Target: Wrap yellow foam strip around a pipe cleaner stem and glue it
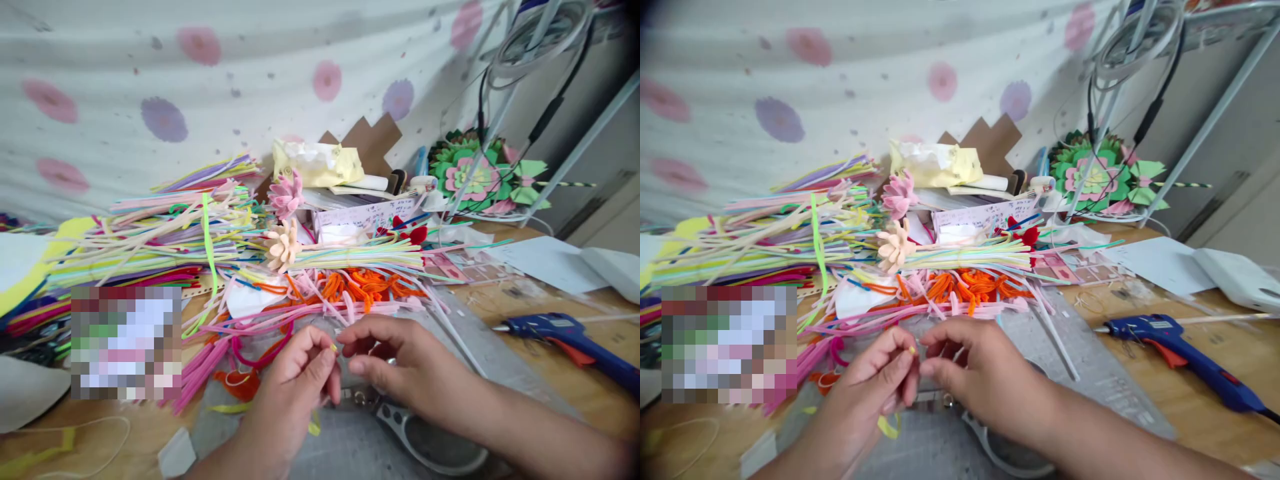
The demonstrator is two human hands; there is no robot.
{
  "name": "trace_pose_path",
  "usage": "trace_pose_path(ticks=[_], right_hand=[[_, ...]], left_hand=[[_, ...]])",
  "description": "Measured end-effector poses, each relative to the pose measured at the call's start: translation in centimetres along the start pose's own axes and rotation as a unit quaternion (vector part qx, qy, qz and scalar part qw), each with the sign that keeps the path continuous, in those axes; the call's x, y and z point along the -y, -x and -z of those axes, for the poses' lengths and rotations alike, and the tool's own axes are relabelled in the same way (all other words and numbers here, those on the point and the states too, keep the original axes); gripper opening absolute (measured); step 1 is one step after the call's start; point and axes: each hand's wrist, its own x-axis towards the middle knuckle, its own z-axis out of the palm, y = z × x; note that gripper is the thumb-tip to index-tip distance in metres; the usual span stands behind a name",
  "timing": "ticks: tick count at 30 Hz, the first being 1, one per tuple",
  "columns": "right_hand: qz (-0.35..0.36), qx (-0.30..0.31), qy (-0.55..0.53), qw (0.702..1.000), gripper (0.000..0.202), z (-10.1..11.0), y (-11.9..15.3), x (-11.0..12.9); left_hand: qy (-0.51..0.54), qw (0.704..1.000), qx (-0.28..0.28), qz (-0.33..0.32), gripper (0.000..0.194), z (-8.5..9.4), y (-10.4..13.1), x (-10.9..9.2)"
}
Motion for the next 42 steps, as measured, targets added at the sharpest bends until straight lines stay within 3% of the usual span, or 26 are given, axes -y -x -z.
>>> trace_pose_path(ticks=[4, 7, 18, 22, 24, 27, 29, 33, 35, 38, 40, 42], right_hand=[[0.054, -0.049, 0.024, 0.997, 0.004, -1.2, -0.2, 0.6], [0.078, -0.074, 0.044, 0.993, 0.011, -1.4, -0.2, 0.5], [-0.032, -0.080, -0.086, 0.993, 0.017, 0.7, -0.2, 0.1], [-0.056, -0.071, -0.112, 0.990, 0.021, 1.0, 0.2, 0.2], [-0.049, -0.071, -0.110, 0.990, 0.018, 0.9, 0.3, 0.3], [-0.043, -0.071, -0.110, 0.990, 0.015, 0.2, 0.4, 0.3], [-0.040, -0.082, -0.106, 0.990, 0.014, -0.5, 0.5, 0.2], [-0.032, -0.102, -0.075, 0.991, 0.013, -1.1, 1.0, -0.3], [-0.032, -0.095, -0.035, 0.994, 0.014, 0.0, 1.6, -0.5], [-0.022, -0.089, 0.159, 0.983, 0.015, 4.7, 3.7, -0.9], [-0.038, -0.115, 0.316, 0.941, 0.016, 9.1, 6.0, -1.7], [-0.123, -0.184, 0.419, 0.881, 0.021, 13.7, 8.9, -3.0]], left_hand=[[-0.060, 0.998, 0.019, 0.004, 0.027, 0.0, -0.1, -0.2], [-0.079, 0.997, 0.022, -0.007, 0.025, 0.1, -0.1, -0.3], [-0.196, 0.980, 0.024, -0.037, 0.020, 0.5, 0.1, -0.6], [-0.149, 0.985, 0.080, -0.025, 0.012, 0.2, 0.3, -0.6], [-0.109, 0.989, 0.096, -0.014, 0.019, 0.0, 0.4, -0.5], [-0.093, 0.993, 0.067, -0.017, 0.017, -0.1, 0.3, -0.3], [-0.113, 0.992, 0.039, -0.026, 0.009, 0.0, 0.2, -0.2], [-0.165, 0.985, 0.017, -0.041, 0.012, 0.4, -0.1, 0.0], [-0.164, 0.986, 0.013, -0.038, 0.013, 0.5, -0.1, 0.0], [-0.131, 0.991, -0.005, -0.027, 0.015, 0.6, 0.0, -0.2], [-0.107, 0.994, -0.016, -0.022, 0.015, 0.6, 0.1, -0.4], [-0.086, 0.996, -0.018, -0.016, 0.015, 0.6, 0.1, -0.5]])
